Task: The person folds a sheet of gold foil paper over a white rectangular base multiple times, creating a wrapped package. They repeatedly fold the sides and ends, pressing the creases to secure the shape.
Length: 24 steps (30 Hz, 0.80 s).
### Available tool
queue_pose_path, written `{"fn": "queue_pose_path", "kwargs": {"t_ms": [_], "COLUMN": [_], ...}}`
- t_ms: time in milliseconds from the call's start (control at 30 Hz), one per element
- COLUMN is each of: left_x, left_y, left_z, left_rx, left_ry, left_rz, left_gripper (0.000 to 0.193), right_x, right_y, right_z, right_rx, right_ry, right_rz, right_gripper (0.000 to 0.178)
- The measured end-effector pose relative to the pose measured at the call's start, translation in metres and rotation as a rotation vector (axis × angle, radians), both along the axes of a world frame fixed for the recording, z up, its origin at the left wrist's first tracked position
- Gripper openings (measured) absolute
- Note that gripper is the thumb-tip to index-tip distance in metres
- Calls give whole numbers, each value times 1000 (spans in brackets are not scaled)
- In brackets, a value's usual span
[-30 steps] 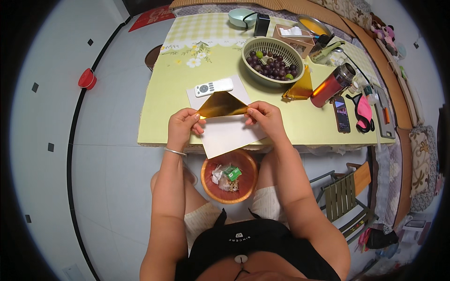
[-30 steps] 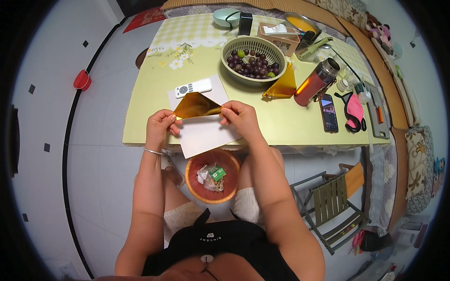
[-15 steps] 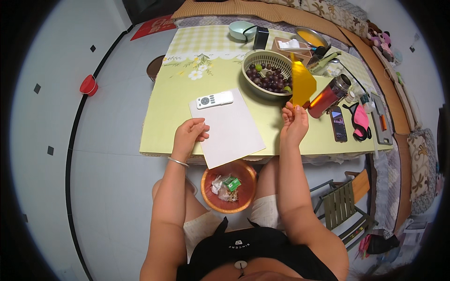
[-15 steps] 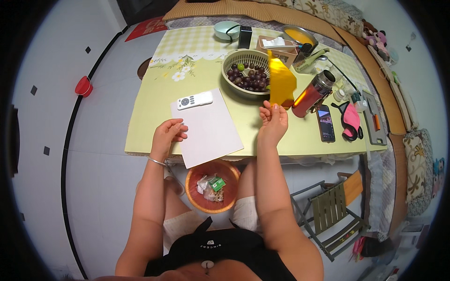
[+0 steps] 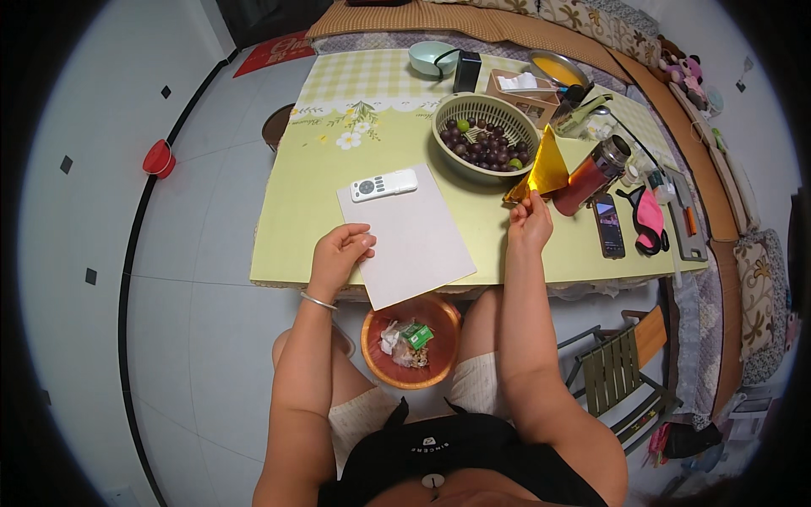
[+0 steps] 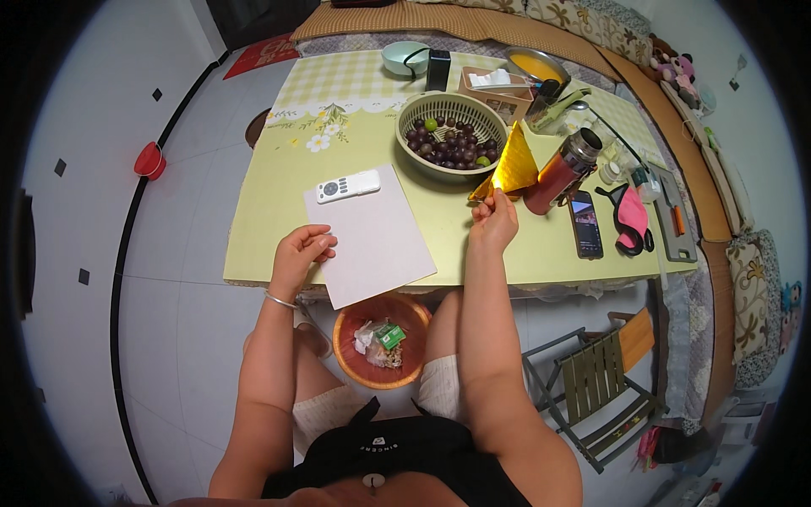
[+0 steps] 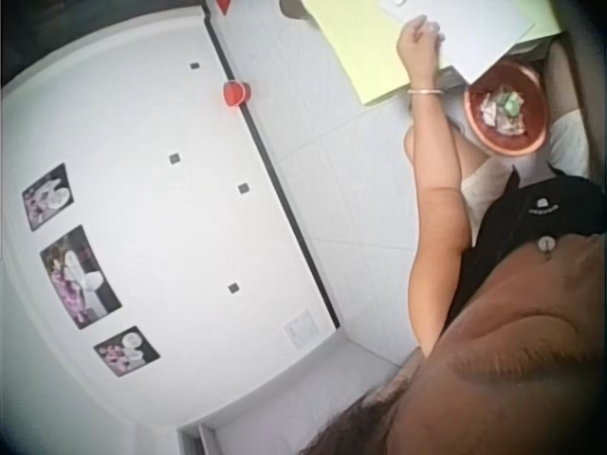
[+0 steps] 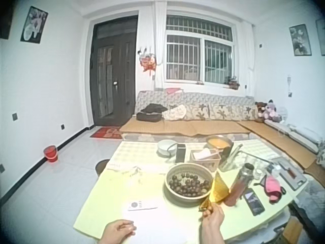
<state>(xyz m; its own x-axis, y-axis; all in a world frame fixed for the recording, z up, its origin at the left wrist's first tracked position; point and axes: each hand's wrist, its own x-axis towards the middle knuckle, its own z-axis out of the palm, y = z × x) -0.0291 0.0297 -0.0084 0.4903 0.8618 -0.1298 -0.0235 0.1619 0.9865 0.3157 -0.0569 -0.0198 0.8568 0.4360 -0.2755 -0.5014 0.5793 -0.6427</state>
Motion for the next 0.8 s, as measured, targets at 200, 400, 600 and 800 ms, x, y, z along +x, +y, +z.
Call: {"fn": "queue_pose_path", "kwargs": {"t_ms": [200,400,600,800], "left_x": [1,0,-3,-4], "left_y": [-2,-1,1,-4], "left_z": [-1,-6,-16,-16], "left_rx": [9,34,59,98], "left_ry": [0,10,-9,16], "left_rz": [-17,-34,-30,-10], "left_gripper": [30,30,30,30], "right_x": [2,-4,1,22], "right_y": [7,7,9,-1], "right_z": [-5,-3,7,0], "right_rx": [-18,-68,-207,-286], "right_ry": [81,76,-98,-116], "right_rz": [30,11,85,196], "right_gripper": [10,12,10,8]}}
